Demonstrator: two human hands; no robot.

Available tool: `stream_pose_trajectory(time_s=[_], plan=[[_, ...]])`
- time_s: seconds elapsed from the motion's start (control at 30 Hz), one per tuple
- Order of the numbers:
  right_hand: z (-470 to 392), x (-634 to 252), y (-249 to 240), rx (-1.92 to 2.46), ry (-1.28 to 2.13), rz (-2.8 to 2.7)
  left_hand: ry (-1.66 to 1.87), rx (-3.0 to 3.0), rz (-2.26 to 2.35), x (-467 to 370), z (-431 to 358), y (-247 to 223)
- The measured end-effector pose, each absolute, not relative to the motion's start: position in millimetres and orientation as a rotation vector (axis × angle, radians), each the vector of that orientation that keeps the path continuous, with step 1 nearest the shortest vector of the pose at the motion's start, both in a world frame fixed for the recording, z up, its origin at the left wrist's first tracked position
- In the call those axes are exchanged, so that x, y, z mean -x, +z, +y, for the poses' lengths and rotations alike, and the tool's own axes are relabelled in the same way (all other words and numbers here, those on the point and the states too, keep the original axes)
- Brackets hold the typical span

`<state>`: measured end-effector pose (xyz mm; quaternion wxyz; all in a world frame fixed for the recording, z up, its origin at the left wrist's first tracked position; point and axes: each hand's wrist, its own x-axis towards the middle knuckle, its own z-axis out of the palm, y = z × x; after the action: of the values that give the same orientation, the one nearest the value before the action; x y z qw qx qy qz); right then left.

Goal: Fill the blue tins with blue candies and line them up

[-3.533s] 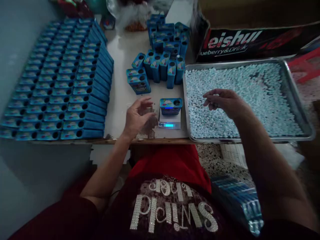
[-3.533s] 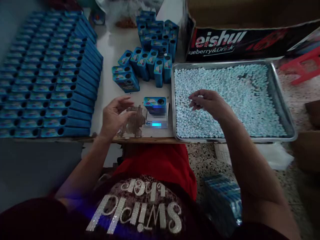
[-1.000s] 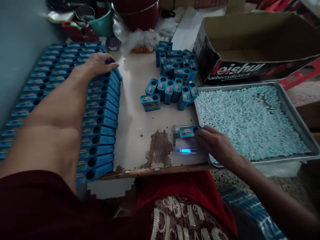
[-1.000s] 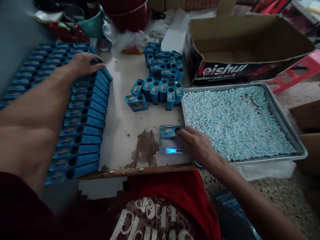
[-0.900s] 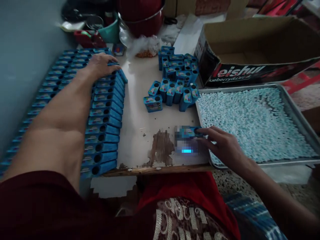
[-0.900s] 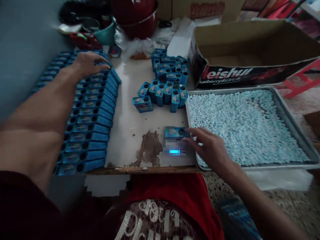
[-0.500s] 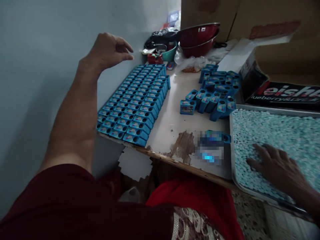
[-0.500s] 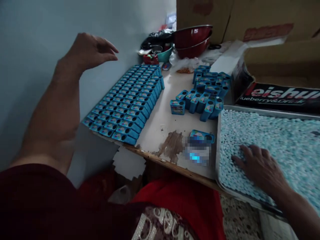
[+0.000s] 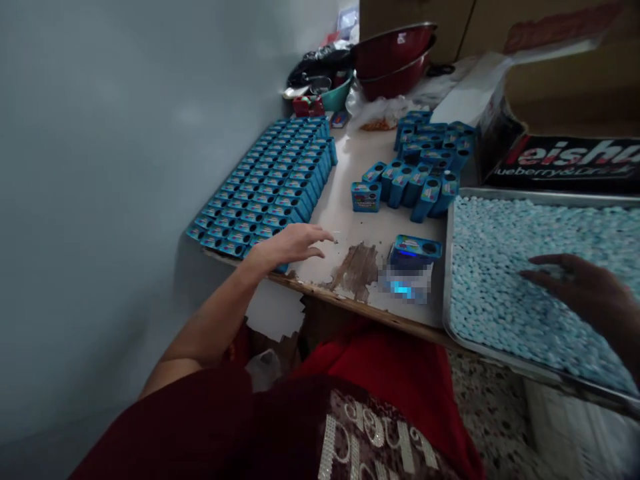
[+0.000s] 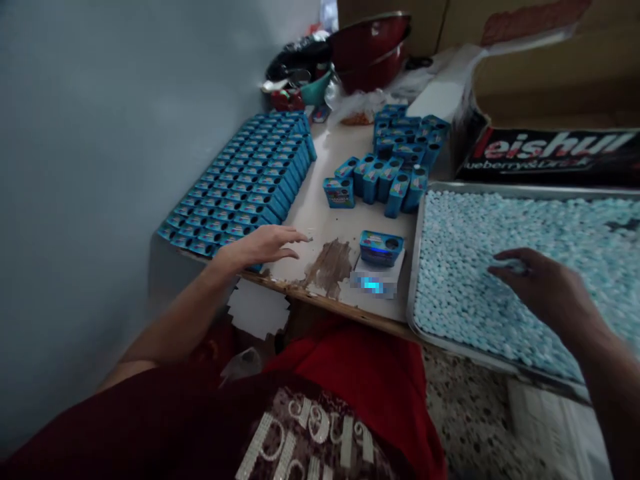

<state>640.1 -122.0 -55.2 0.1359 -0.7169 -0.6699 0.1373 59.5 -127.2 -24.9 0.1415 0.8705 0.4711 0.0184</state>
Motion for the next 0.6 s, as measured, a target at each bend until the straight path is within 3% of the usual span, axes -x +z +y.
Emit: stream_pose_trajectory(time_s=[0.2, 0.4, 0.6], plan=[[-147, -600, -11, 2.337, 0.451, -1.964, 0.155, -2.481, 1.273, -83, -109, -59], [-137, -604, -22, 1.98, 1.222, -1.237, 0.248, -2.453, 1.21, -78, -100, -80], [-126, -580, -39, 1.701, 1.602, -1.031, 0.431, -2.265, 1.162, -76, -117, -83]])
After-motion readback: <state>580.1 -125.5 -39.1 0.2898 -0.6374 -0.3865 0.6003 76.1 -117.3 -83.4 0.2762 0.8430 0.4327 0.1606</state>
